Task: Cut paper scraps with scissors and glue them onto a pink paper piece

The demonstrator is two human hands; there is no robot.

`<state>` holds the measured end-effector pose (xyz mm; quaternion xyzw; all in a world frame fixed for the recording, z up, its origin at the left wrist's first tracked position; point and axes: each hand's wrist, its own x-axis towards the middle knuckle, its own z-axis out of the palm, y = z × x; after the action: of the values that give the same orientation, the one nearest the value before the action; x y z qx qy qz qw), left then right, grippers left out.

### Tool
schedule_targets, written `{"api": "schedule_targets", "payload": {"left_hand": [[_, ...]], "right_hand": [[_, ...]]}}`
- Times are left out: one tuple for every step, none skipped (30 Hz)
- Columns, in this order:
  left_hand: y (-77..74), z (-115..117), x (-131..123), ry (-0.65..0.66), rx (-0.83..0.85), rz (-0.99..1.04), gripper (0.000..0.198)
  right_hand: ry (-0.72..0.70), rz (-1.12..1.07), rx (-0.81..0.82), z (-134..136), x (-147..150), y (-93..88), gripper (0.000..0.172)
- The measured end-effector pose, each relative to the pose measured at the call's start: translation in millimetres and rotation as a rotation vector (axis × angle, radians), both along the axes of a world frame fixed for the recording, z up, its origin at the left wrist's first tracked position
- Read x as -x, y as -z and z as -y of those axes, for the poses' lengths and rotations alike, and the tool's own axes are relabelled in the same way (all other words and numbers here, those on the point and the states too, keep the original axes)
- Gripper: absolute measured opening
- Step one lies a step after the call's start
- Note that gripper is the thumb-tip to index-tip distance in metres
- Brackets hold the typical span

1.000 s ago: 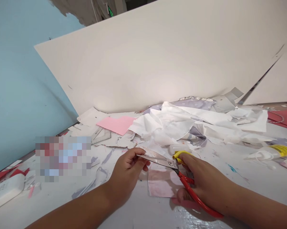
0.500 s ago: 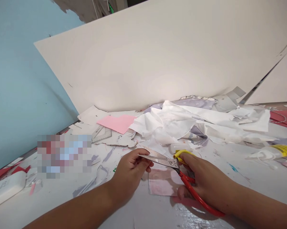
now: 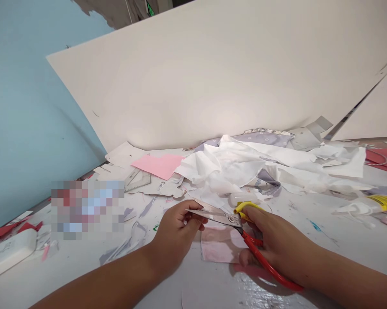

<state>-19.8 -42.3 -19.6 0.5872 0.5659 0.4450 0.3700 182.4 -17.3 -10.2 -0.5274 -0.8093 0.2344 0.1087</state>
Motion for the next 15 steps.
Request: {"api": "schedule_targets", "payload": {"left_hand": [[1.4, -0.3, -0.1, -0.004, -0.010, -0.007, 0.014], [2.8, -0.6, -0.3, -0.010, -0.018, -0.012, 0.014], [4.0, -0.9, -0.7, -0.012, -0.026, -0.015, 0.014], [5.1, -1.2, -1.1, -0.013, -0.033, -0.016, 0.013], [5.9, -1.4, -1.7, -0.009, -0.042, -0.011, 0.013], [6.4, -1.6, -2.2, -0.002, -0.052, -0.004, 0.013], [6.7, -1.8, -2.8, 0.005, -0.063, 0.005, 0.013], [6.9, -2.0, -3.3, 0.010, -0.072, 0.016, 0.014], [6.9, -2.1, -3.8, 0.014, -0.078, 0.028, 0.014], [6.9, -2.2, -4.2, 0.018, -0.080, 0.039, 0.015], [6.9, -2.1, -4.5, 0.020, -0.079, 0.052, 0.015], [6.8, -2.0, -4.8, 0.022, -0.076, 0.066, 0.015], [6.8, -1.8, -5.0, 0.026, -0.069, 0.079, 0.014], [6.7, -1.5, -5.2, 0.029, -0.063, 0.091, 0.014], [6.5, -1.0, -5.4, 0.031, -0.059, 0.102, 0.013]], "right_hand": [[-0.002, -0.003, -0.002, -0.1, -0.6, 0.8, 0.036], [-0.005, -0.005, -0.007, -0.3, -1.2, 1.9, 0.037], [-0.006, -0.007, -0.017, -0.7, -1.7, 3.4, 0.037], [-0.008, -0.008, -0.029, -1.3, -2.2, 5.1, 0.037], [-0.011, -0.010, -0.040, -2.1, -2.6, 7.0, 0.036], [-0.010, -0.010, -0.051, -2.9, -2.9, 8.9, 0.036], [-0.009, -0.011, -0.059, -3.6, -3.1, 10.7, 0.035], [-0.009, -0.011, -0.066, -4.3, -3.3, 12.3, 0.034], [-0.010, -0.010, -0.068, -4.8, -3.4, 13.5, 0.033], [-0.012, -0.008, -0.069, -5.1, -3.5, 14.3, 0.033], [-0.014, -0.006, -0.070, -5.2, -3.7, 14.8, 0.033], [-0.016, -0.004, -0.071, -5.2, -3.9, 14.9, 0.033], [-0.016, -0.003, -0.071, -5.0, -4.1, 15.0, 0.033], [-0.016, -0.003, -0.071, -4.8, -4.3, 14.9, 0.033], [-0.014, -0.005, -0.071, -4.5, -4.5, 14.9, 0.032]]}}
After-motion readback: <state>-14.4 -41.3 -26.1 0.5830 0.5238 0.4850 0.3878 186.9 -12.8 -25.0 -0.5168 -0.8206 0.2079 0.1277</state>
